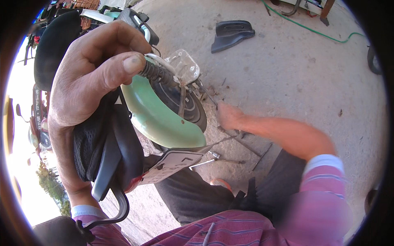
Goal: The person uses a wrench to loosen and tighten bolts on the rear wheel and brake assembly of a green scooter. They adjust the brake cable and inspect the wheel area while seated on the ground.
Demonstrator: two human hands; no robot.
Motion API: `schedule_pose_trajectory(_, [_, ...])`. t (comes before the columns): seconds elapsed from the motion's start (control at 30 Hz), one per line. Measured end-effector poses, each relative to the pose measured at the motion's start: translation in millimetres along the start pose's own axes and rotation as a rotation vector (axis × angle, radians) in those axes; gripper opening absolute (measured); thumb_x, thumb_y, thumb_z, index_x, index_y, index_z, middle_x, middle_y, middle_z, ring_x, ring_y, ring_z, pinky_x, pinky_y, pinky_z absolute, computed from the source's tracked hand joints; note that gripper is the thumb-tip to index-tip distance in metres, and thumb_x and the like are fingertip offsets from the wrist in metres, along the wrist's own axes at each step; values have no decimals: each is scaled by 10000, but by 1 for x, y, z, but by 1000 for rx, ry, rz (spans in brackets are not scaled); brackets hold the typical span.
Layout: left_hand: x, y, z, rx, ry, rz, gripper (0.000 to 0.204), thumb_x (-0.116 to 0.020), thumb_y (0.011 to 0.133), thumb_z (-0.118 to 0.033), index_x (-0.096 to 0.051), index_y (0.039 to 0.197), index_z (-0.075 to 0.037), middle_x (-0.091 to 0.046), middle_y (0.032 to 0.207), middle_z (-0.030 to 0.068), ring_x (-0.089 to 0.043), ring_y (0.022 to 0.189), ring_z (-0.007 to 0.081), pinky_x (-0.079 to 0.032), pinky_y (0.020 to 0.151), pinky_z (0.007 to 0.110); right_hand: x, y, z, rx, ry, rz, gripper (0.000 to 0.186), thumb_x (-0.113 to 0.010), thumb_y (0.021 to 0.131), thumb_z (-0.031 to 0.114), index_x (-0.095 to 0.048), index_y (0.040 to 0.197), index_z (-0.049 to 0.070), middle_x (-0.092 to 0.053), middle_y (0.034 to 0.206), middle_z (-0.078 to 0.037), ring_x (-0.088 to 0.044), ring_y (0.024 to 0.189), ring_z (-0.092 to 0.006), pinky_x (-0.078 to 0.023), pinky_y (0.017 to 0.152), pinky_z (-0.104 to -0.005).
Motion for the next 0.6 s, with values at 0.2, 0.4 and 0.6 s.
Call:
schedule_pose_trajectory(0.2, [5, -2, 3, 59, -71, -89, 457, -740, 971, -410, -694, 1146, 10, -623, 825, -10, -564, 706, 40, -416, 603, 200, -50, 77, -45, -113, 307, -322, 326, -517, 1034, 244, -586, 1210, -21, -676, 1077, -316, -638, 1059, -509, -500, 881, -589])
schedule_pose_trajectory(0.4, [6, -5, 5, 39, -34, -95, 478, -747, 961, -435, -700, 1156, -1, -656, 867, 0, -562, 725, 47, -431, 630, 193, -25, 38, -13, -4, 360, -390, 287, -517, 1031, 238, -581, 1126, -25, -670, 993, -322, -638, 999, -530, -499, 863, -585])
schedule_pose_trajectory(0.6, [6, -4, 4, 27, -70, -86, 485, -750, 958, -440, -692, 1165, -5, -657, 865, 5, -564, 731, 49, -438, 640, 195, 46, -6, 31, -33, 73, -181, 258, -528, 968, 128, -608, 1017, -113, -697, 975, -346, -687, 993, -511, -539, 860, -561])
Point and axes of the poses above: each hand's wrist, its own y-axis towards the middle knuckle, its own x-axis out of the back of the hand, z = x × y, the point moved 5 cm from there along y, towards the middle knuckle
